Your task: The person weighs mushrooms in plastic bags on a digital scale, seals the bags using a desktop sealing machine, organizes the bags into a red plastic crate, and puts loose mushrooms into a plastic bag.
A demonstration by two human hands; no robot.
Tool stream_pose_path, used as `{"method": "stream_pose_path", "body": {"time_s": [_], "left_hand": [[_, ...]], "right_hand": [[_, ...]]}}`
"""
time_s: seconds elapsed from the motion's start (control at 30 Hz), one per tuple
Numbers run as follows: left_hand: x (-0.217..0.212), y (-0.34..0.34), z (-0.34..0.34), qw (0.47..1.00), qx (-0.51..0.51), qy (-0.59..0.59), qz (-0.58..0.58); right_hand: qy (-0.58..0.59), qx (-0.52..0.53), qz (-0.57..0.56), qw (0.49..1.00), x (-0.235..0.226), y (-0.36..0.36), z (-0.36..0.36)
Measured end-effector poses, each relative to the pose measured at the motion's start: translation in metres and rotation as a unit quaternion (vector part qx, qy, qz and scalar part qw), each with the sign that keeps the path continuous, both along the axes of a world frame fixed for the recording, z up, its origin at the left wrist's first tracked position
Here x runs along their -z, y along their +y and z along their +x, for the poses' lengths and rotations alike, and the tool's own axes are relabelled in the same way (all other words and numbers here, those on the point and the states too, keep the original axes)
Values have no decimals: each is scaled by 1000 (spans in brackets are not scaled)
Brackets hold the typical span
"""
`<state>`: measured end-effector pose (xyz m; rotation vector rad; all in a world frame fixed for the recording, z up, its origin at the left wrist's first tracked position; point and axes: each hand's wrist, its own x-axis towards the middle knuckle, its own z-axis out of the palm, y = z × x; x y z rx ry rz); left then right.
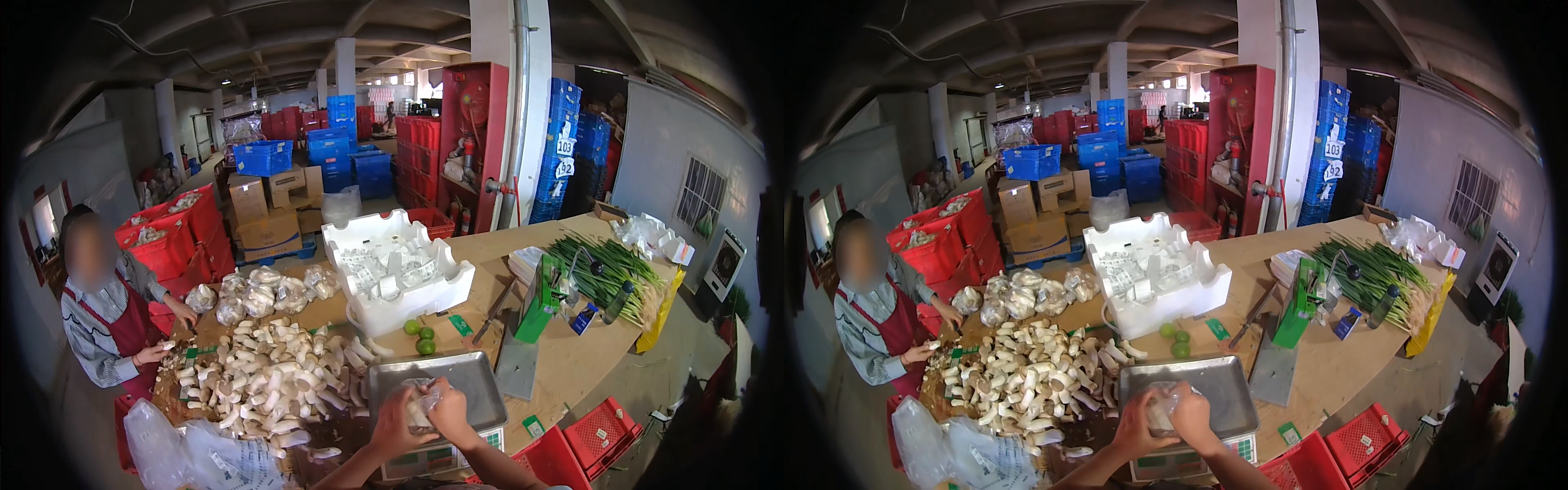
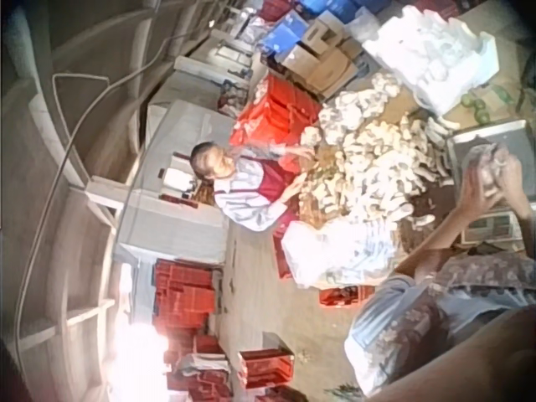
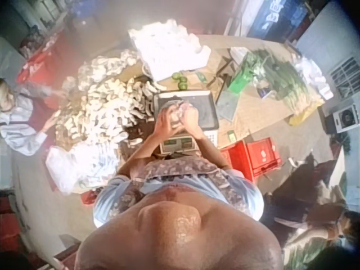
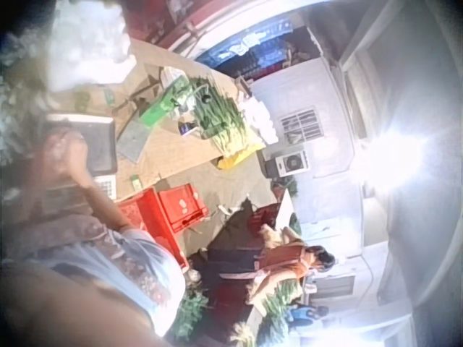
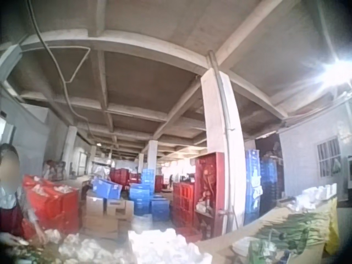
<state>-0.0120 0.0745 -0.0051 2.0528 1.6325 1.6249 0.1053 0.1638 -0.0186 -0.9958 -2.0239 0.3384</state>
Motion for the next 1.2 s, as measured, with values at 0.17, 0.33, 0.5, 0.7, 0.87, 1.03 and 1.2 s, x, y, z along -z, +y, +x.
{"method": "stream_pose_path", "body": {"time_s": [0.17, 0.33, 0.5, 0.7, 0.87, 1.03, 1.2], "left_hand": [[64, 40, -6, 989, -17, 91, -119], [71, 40, -10, 980, -56, 128, -143], [69, 50, 3, 976, -60, 75, -197], [54, 60, 11, 950, -99, 139, -263], [95, 77, 11, 975, -112, 154, -116], [97, 88, 13, 995, 31, -65, -66], [106, 94, 19, 970, 130, -202, -34]], "right_hand": [[22, -12, -19, 999, -8, -11, -21], [-158, -176, 108, 966, -14, 10, -18], [-269, -240, 225, 905, -13, 36, -21], [-201, -289, 229, 908, 0, 47, -28], [-213, -307, 218, 902, -9, 47, -30], [-301, -333, 189, 873, -28, 49, -22], [-104, -375, 181, 903, 3, 53, -22]]}}
